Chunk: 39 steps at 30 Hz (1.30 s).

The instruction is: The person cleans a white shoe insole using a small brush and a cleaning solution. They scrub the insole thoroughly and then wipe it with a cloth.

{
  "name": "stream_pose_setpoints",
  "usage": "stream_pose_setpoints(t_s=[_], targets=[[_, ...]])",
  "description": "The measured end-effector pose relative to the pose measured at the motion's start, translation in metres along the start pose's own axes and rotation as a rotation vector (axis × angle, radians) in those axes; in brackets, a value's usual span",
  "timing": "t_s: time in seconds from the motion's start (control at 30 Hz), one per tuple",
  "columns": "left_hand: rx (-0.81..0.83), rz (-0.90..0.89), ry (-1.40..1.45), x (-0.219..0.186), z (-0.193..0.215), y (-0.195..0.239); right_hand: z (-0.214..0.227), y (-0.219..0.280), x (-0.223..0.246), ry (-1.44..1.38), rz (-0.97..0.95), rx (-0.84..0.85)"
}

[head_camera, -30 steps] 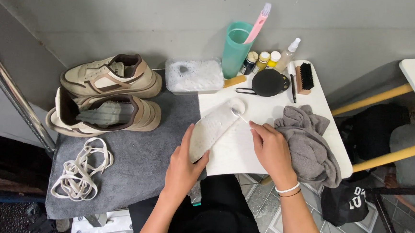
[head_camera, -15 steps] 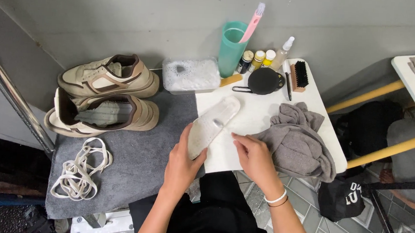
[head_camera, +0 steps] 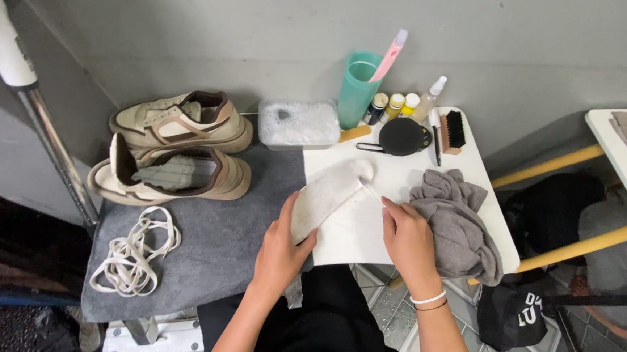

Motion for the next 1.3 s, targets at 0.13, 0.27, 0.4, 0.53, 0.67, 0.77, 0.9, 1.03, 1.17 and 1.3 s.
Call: stream_pose_setpoints(t_s=[0.13,0.27,0.4,0.53,0.67,0.77,0.9,1.03,1.17,1.3], targets=[[-0.004,-0.009,-0.017,-0.002,0.001,0.002,-0.002,0.004,0.002,-0.027,-0.053,0.05],[-0.003,-0.018,-0.049,-0.004,0.002,0.002,-0.006,0.009,0.005,-0.084,-0.085,0.082],[-0.01,-0.035,-0.061,-0.005,0.003,0.004,-0.013,0.021,0.016,-0.178,-0.106,0.12],[-0.009,-0.049,-0.056,-0.009,0.007,0.006,-0.011,0.032,0.027,-0.325,-0.155,0.125],[0.026,-0.045,-0.028,-0.007,0.011,0.006,0.007,0.013,0.039,-0.38,-0.143,-0.018],[0.04,-0.036,0.014,0.0,0.012,0.006,0.022,-0.02,0.067,-0.276,0.007,-0.087],[0.05,-0.084,0.038,0.002,0.015,0.007,0.0,-0.062,0.064,-0.154,0.123,-0.078],[0.09,-0.059,0.013,0.024,0.002,0.0,-0.022,-0.091,0.027,-0.13,0.192,0.005],[0.104,-0.064,0.027,0.023,0.003,-0.004,-0.012,-0.12,0.029,-0.064,0.258,0.085],[0.102,-0.051,-0.013,0.025,0.0,-0.004,-0.008,-0.143,0.024,0.071,0.211,0.14]])
Point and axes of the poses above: each hand's wrist, its own y-axis away from the middle knuckle, its own z-axis out of the back of the hand, x = y × z, the point moved 5 cm from there along -y, towards the middle knuckle, and after that the axes turned 6 degrees about -y, right-handed, at the moved point
